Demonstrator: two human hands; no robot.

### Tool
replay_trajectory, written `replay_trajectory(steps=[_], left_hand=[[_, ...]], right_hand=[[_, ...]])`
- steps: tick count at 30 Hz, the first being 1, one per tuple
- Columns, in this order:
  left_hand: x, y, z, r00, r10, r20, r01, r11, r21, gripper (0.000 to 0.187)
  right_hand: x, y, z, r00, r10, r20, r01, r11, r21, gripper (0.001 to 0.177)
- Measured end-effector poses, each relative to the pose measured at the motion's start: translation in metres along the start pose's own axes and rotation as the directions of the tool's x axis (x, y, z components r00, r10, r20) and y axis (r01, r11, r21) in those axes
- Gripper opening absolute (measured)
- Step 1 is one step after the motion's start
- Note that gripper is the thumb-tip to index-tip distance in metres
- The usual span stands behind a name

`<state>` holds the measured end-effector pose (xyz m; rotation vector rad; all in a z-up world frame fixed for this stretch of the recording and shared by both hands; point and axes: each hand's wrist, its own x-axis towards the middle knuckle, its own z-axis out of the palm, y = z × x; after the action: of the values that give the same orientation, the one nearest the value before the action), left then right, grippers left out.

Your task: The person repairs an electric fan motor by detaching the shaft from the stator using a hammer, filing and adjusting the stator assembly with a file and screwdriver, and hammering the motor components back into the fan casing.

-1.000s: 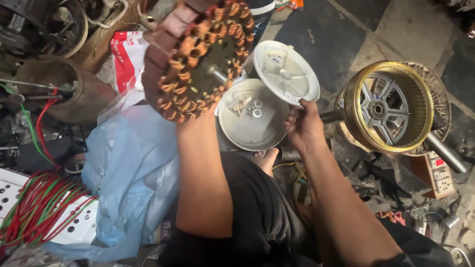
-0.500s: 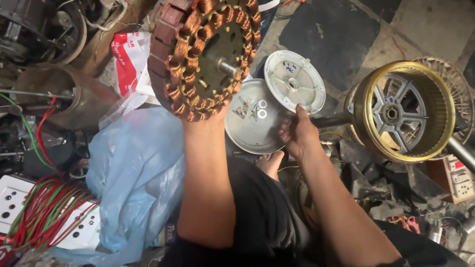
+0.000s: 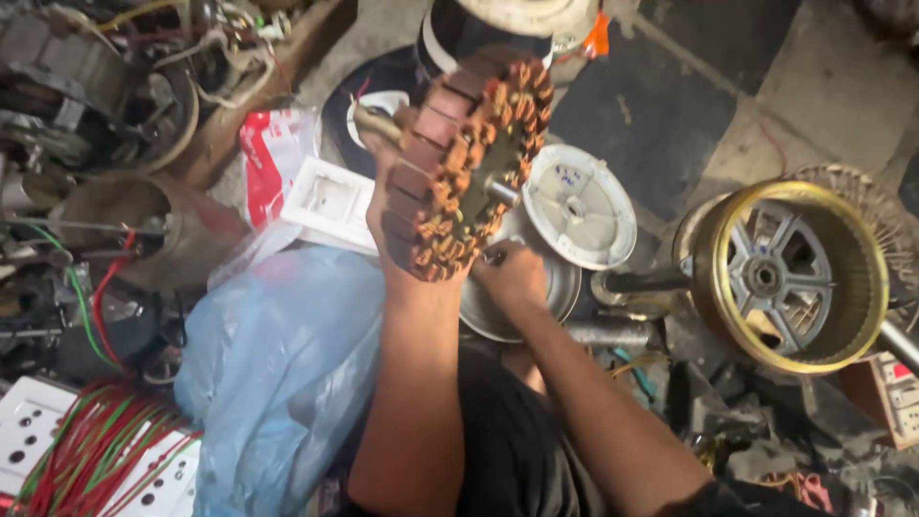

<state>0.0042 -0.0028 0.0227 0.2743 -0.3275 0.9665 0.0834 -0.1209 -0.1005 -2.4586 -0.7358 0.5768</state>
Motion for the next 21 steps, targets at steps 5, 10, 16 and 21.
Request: replay_trajectory(steps=[5,10,16,21], left_hand=[[-0.006,0.004,0.017,0.989,-0.04,-0.144,0.049,0.997,0.06,0.04],[-0.005,0.002,0.032,0.974,-0.069,-0.215,0.092,0.99,0.103,0.038],[-0.009,-0.008,0.043,0.974,-0.079,-0.212,0.106,0.988,0.115,0.039],[-0.011,-0.015,0.054,0.967,-0.091,-0.238,0.123,0.984,0.125,0.038]], right_hand=[[-0.005,0.002,0.0,0.998,-0.058,0.023,0.06,0.994,-0.092,0.039],[-0.029,0.004,-0.03,0.99,-0.076,-0.115,0.085,0.994,0.071,0.031],[-0.09,-0.028,-0.106,0.928,-0.165,-0.334,0.371,0.486,0.791,0.025],[-0.106,-0.073,-0.171,0.91,-0.223,-0.35,0.406,0.304,0.862,0.029]])
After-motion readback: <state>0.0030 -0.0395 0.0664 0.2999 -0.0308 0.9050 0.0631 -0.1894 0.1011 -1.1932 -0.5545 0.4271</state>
